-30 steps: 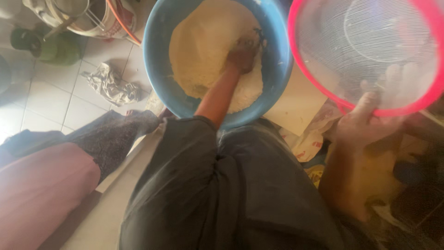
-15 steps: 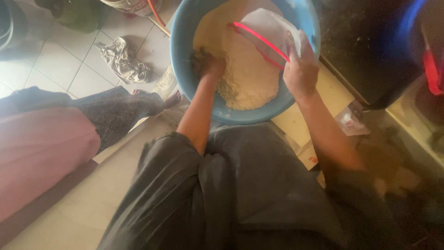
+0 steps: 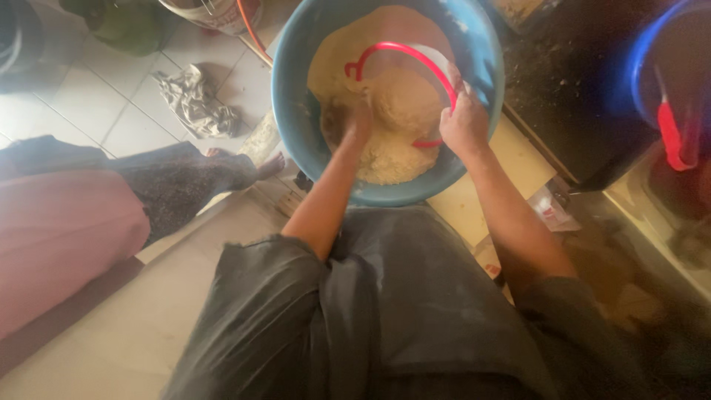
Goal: The person sifts flour through a red-rimmed sieve into a blue bowl, using their hand to press the flour through the mesh.
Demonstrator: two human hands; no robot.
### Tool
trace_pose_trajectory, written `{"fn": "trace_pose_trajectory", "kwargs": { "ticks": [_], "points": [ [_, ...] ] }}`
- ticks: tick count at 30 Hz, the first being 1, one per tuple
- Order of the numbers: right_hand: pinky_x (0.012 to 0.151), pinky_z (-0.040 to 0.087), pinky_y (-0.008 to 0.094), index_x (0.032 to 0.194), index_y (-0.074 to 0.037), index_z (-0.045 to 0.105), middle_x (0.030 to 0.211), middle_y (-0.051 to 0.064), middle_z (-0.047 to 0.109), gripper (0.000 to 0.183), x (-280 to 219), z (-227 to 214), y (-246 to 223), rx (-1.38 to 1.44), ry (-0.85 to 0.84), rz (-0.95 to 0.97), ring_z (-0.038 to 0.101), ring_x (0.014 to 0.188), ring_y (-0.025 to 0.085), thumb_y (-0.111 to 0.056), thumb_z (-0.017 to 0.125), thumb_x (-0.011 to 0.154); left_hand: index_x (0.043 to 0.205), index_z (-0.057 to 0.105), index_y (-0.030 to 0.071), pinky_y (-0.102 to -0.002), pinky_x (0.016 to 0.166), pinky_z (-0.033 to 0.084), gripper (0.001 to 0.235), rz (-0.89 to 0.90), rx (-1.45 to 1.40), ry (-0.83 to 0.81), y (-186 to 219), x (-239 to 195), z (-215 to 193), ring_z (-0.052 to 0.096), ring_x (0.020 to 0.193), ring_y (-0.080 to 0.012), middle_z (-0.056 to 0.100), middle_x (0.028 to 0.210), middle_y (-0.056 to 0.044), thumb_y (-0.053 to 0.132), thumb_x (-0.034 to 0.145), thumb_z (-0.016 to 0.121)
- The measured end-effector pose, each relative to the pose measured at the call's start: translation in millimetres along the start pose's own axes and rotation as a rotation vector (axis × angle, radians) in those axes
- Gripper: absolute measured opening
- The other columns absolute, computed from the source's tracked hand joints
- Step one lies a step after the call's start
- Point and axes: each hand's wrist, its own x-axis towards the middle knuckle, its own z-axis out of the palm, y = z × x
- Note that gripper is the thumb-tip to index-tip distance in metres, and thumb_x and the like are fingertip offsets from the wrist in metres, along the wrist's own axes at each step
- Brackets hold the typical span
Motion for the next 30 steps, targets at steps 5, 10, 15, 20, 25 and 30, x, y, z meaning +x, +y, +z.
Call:
{"fn": "trace_pose_trajectory", "kwargs": {
  "ticks": [5, 10, 15, 20, 25, 30],
  "points": [
    [0.099, 0.05, 0.051, 0.163, -0.025, 0.031, 0.139, 0.022, 0.06, 0.086, 1.1, -1.4, -0.6, 0.044, -0.097, 0.064, 0.06, 0.118, 0.046, 0.003, 0.059, 0.086, 0.152, 0.041, 0.0, -0.044, 0.114, 0.032, 0.089, 0.109, -0.012, -0.159, 28.4, -22.2, 21.4, 0.04, 0.143, -0.0337, 0.044, 0.156, -0.019, 0.064, 0.091, 0.046],
    [0.101, 0.049, 0.05, 0.163, -0.023, 0.032, 0.139, 0.024, 0.063, 0.084, 5.4, 9.5, 17.4, 0.124, -0.116, 0.104, 0.06, 0.12, 0.046, 0.003, 0.055, 0.086, 0.149, 0.044, -0.005, -0.044, 0.109, 0.04, 0.101, -0.204, -0.482, -0.545, 52.5, -56.4, 10.3, 0.051, 0.135, -0.032, 0.052, 0.149, -0.021, 0.074, 0.086, 0.045],
    [0.099, 0.053, 0.044, 0.151, -0.007, 0.051, 0.13, 0.024, 0.069, 0.062, 9.5, 37.9, 44.2, 0.388, 0.01, 0.071, 0.067, 0.119, 0.038, 0.002, 0.056, 0.089, 0.143, 0.053, -0.014, -0.045, 0.112, 0.039, 0.107, -0.108, -0.28, -0.479, 81.2, -76.0, -4.8, 0.05, 0.135, -0.0376, 0.056, 0.144, -0.032, 0.079, 0.089, 0.051],
    [0.062, 0.056, 0.038, 0.129, -0.005, 0.065, 0.098, 0.013, 0.071, 0.041, 17.2, 32.1, 46.3, 0.605, -0.091, 0.553, 0.069, 0.075, 0.022, -0.006, 0.055, 0.089, 0.164, 0.019, 0.003, -0.048, 0.12, 0.028, 0.111, 0.21, -0.141, -0.373, 118.0, -121.7, -58.2, 0.026, 0.15, -0.0438, 0.026, 0.161, -0.031, 0.067, 0.085, 0.062],
    [0.053, 0.059, 0.034, 0.12, 0.001, 0.06, 0.089, 0.004, 0.067, 0.033, -1.3, 57.4, 20.2, 1.077, -0.071, 0.466, 0.067, 0.066, 0.018, -0.007, 0.059, 0.089, 0.163, 0.008, 0.004, -0.048, 0.125, 0.021, 0.115, 0.464, -0.024, -0.444, 164.5, -152.2, -94.4, 0.013, 0.156, -0.0437, 0.015, 0.167, -0.029, 0.057, 0.085, 0.074],
    [0.065, 0.059, 0.036, 0.143, -0.003, 0.049, 0.085, 0.007, 0.064, 0.054, -3.2, 65.9, 20.7, 1.537, -0.051, 0.261, 0.067, 0.072, 0.019, -0.001, 0.062, 0.09, 0.164, 0.012, 0.003, -0.047, 0.127, 0.021, 0.111, 0.672, 0.052, -0.535, 177.6, -158.9, -110.3, 0.012, 0.159, -0.042, 0.016, 0.17, -0.029, 0.055, 0.088, 0.075]
  ]
}}
